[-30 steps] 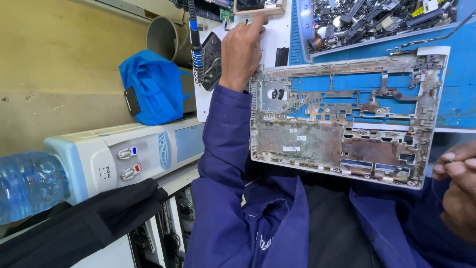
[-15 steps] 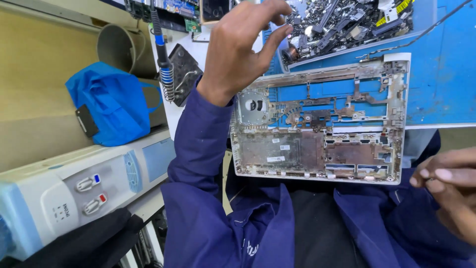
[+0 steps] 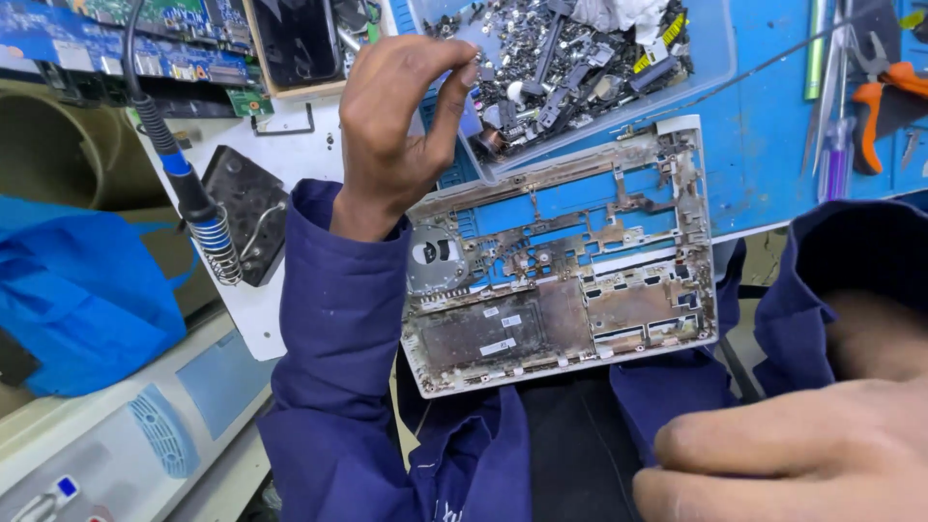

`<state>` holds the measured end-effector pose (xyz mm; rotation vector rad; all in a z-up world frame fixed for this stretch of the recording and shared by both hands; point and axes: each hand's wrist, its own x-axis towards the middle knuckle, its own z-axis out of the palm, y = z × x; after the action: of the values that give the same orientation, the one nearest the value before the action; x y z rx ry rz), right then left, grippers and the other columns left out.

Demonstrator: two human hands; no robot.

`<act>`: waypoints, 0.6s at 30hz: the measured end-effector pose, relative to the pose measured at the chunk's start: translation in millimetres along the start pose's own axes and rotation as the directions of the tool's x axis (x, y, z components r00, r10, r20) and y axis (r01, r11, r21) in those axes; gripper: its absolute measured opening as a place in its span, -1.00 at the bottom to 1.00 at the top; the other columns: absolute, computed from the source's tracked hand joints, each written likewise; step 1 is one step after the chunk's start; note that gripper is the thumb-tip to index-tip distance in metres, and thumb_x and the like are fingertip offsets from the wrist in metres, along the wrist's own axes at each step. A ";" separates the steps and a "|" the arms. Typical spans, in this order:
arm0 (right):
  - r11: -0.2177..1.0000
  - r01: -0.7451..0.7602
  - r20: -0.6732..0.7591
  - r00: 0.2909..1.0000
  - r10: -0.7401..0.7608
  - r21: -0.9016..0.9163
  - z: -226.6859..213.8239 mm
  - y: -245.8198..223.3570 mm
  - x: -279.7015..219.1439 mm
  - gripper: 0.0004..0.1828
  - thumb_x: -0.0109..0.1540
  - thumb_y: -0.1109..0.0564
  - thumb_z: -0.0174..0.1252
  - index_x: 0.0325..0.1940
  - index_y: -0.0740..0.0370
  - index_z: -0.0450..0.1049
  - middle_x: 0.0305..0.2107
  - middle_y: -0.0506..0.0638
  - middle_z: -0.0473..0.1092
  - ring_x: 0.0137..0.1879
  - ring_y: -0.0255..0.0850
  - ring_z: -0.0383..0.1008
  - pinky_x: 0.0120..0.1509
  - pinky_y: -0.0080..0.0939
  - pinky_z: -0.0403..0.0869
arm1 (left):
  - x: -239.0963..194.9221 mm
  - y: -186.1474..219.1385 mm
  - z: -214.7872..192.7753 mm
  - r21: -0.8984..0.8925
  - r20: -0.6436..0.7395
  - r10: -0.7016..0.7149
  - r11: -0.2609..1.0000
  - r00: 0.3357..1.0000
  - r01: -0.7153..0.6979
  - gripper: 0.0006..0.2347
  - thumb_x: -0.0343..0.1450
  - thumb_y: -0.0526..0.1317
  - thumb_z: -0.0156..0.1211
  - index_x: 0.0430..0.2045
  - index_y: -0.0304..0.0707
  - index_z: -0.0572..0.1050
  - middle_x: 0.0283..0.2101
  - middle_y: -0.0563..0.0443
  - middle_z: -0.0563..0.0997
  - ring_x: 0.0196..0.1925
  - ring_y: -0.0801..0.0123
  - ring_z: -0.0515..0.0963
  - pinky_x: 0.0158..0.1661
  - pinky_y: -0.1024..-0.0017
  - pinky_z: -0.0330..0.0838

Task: The person sorts through a container of small electronic components, picking up individual items and inspecting them. They use pliers to manipulate a small component and continue sorting through the parts on a cluttered workbench.

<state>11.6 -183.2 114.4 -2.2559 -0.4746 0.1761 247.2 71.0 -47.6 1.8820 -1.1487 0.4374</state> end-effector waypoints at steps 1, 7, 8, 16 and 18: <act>1.000 -0.003 0.023 1.000 0.003 0.000 0.2 -2.9 11.1 -0.71 0.14 -0.25 0.16 -0.53 -0.11 0.46 -0.53 -0.29 0.52 -0.51 -0.33 0.58 -0.33 -0.41 0.63 | -1.3 -1.1 1.4 -0.003 -0.010 -0.020 1.000 1.000 0.020 -0.95 0.57 -0.43 0.21 -0.13 -0.41 0.53 -0.18 -0.20 0.66 -0.15 0.01 0.63 -0.08 0.15 0.49; 0.988 0.147 0.195 0.971 -0.135 -0.052 3.5 22.1 97.1 -0.48 0.08 -0.37 0.26 -0.82 -0.13 0.36 -0.53 -0.27 0.47 -0.48 -0.30 0.54 -0.29 -0.37 0.57 | -13.3 -8.7 1.3 0.019 0.011 -0.019 1.000 1.000 0.019 -0.86 0.59 -0.40 0.18 0.00 -0.40 0.44 -0.16 -0.21 0.69 -0.10 0.02 0.67 -0.02 0.11 0.63; 0.975 0.116 0.199 0.977 -0.077 -0.191 1.8 34.6 111.9 -0.93 0.22 -0.01 0.15 -0.29 -0.04 0.46 -0.29 -0.03 0.44 -0.51 -0.21 0.35 -0.31 -0.24 0.44 | -12.5 -7.1 -0.6 0.055 0.034 0.009 0.998 0.999 -0.011 -0.86 0.60 -0.43 0.04 0.03 -0.43 0.43 -0.16 -0.23 0.64 -0.08 -0.01 0.64 -0.03 0.09 0.61; 0.804 0.126 0.069 0.992 -0.106 -0.581 44.5 127.7 174.4 -0.67 0.55 0.43 0.14 0.35 0.31 0.64 -0.12 0.14 0.42 -0.09 0.12 0.48 -0.15 0.03 0.37 | -0.9 -2.1 -6.6 0.152 0.031 0.024 0.988 0.999 -0.028 -0.80 0.63 -0.45 -0.20 0.00 -0.51 0.43 -0.14 -0.25 0.60 -0.05 -0.05 0.65 0.03 0.11 0.68; 0.918 0.111 0.048 0.994 -0.100 -0.381 41.1 122.9 179.2 -0.68 0.50 0.61 0.09 0.31 0.58 0.57 -0.26 0.29 0.40 -0.13 0.21 0.41 0.05 0.12 0.41 | 1.3 -0.6 -5.8 0.183 0.013 0.018 0.983 1.000 -0.020 -0.92 0.63 -0.43 0.07 -0.03 -0.47 0.44 -0.23 -0.16 0.60 -0.12 0.05 0.67 -0.03 0.19 0.71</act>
<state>199.4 -158.8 0.2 -2.6032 -0.6941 0.0620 249.1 75.1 -43.8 2.0354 -1.1682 0.5602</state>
